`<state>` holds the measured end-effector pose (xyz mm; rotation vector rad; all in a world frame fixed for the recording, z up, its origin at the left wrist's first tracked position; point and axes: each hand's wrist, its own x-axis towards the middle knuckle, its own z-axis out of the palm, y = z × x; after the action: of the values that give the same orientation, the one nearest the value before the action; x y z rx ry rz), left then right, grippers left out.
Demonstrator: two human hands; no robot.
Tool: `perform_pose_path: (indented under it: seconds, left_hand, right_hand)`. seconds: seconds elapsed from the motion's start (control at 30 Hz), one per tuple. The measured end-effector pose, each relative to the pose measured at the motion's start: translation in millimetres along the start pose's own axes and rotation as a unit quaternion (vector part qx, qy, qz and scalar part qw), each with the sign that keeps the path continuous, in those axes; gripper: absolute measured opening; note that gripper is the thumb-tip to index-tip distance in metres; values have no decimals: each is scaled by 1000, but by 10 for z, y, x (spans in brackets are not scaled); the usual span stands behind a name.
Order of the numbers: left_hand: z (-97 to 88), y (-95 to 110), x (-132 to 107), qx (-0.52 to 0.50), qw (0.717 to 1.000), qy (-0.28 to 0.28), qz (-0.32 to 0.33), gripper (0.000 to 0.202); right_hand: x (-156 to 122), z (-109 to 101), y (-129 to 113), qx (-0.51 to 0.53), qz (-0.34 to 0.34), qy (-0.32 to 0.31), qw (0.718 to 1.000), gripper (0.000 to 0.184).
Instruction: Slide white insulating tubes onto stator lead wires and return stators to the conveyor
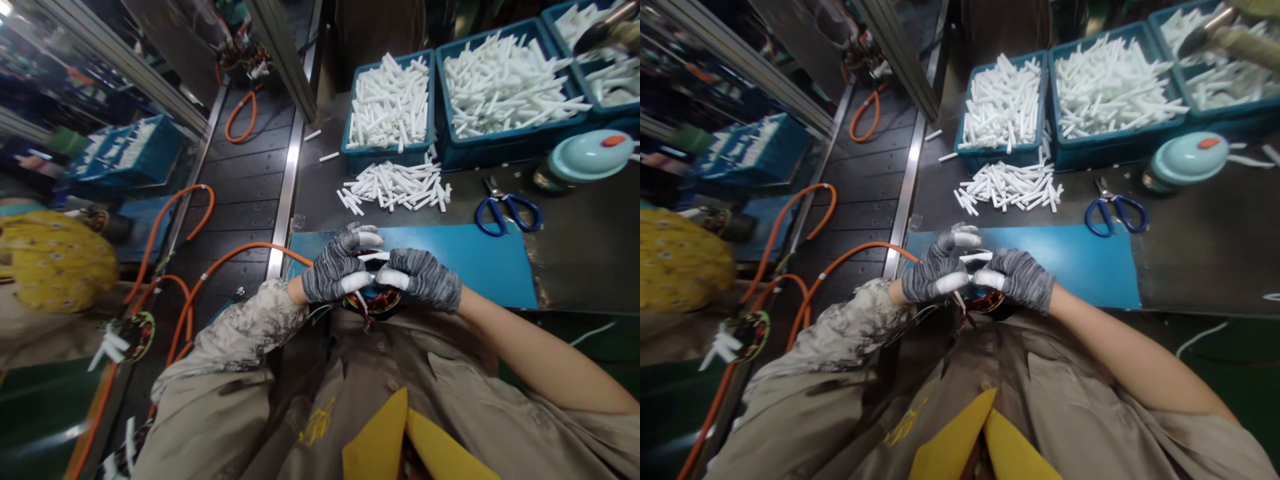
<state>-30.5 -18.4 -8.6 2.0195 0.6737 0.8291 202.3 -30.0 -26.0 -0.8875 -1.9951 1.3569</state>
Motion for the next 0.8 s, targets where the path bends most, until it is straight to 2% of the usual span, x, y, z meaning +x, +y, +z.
perform_pose_path:
  seconds: [0.13, 0.3, 0.4, 0.53, 0.67, 0.8]
  left_hand:
    - [-42, 3, 59, 54, 997, -23, 58, 29]
    - [-32, -11, 121, 74, 991, -49, 105, 22]
    - [-24, -28, 127, 69, 989, -47, 119, 27]
    - [-21, -34, 96, 1, 998, -44, 36, 41]
    - [-30, 14, 88, -107, 989, -77, -66, 40]
    - [-56, 114, 119, -128, 979, -106, -122, 35]
  right_hand:
    - [34, -29, 18, 13, -31, -6, 999, 30]
    - [6, -26, 60, 10, -27, 4, 1000, 32]
    - [-8, -20, 86, 7, -34, 5, 999, 34]
    - [-6, -17, 112, 24, -41, -7, 999, 31]
    - [-6, -18, 106, 88, -32, -9, 996, 30]
    - [-11, -26, 71, 85, 2, -13, 996, 32]
